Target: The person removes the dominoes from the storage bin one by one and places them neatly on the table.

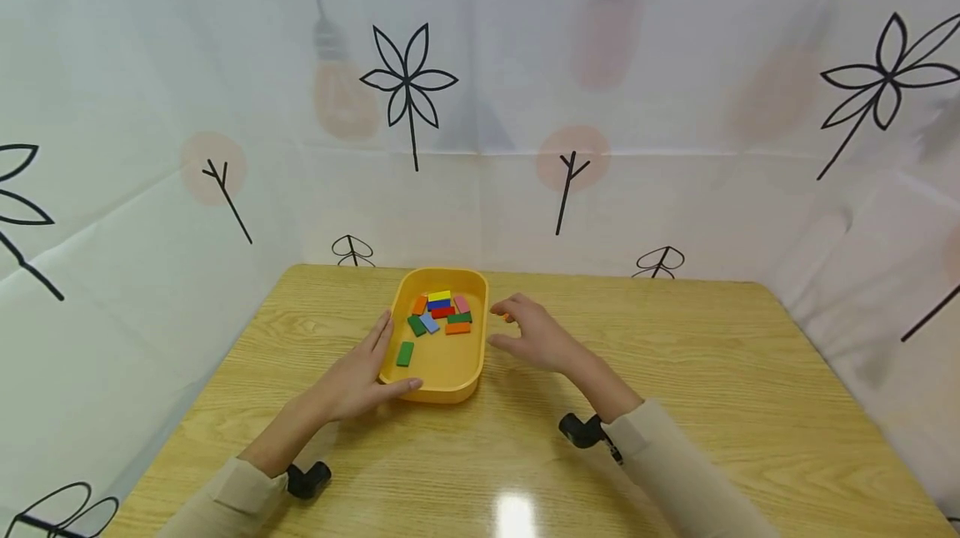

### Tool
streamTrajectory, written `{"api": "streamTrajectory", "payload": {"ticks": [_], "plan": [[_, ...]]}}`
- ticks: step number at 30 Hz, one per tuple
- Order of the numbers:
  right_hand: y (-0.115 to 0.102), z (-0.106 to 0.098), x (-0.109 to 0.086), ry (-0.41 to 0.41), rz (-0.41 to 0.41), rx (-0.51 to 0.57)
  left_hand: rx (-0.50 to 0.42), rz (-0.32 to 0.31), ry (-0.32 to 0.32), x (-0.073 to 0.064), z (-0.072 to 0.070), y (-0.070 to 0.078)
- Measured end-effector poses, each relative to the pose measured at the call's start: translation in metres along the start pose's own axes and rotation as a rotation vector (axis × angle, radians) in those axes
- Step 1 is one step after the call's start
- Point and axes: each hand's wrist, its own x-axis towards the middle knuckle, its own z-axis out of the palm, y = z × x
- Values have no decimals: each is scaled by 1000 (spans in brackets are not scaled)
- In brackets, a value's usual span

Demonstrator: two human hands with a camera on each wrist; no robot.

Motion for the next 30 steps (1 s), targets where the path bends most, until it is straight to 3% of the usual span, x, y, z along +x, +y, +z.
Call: {"api": "streamTrajectory", "payload": {"ticks": [7, 14, 30], "plan": [[-10, 11, 4, -23, -11, 24, -3, -5, 3, -1, -1, 1], [-22, 20, 9, -23, -71, 22, 0, -4, 6, -2, -1, 2], [-46, 44, 28, -98, -86, 40, 4, -6, 3, 1, 0, 1]]}}
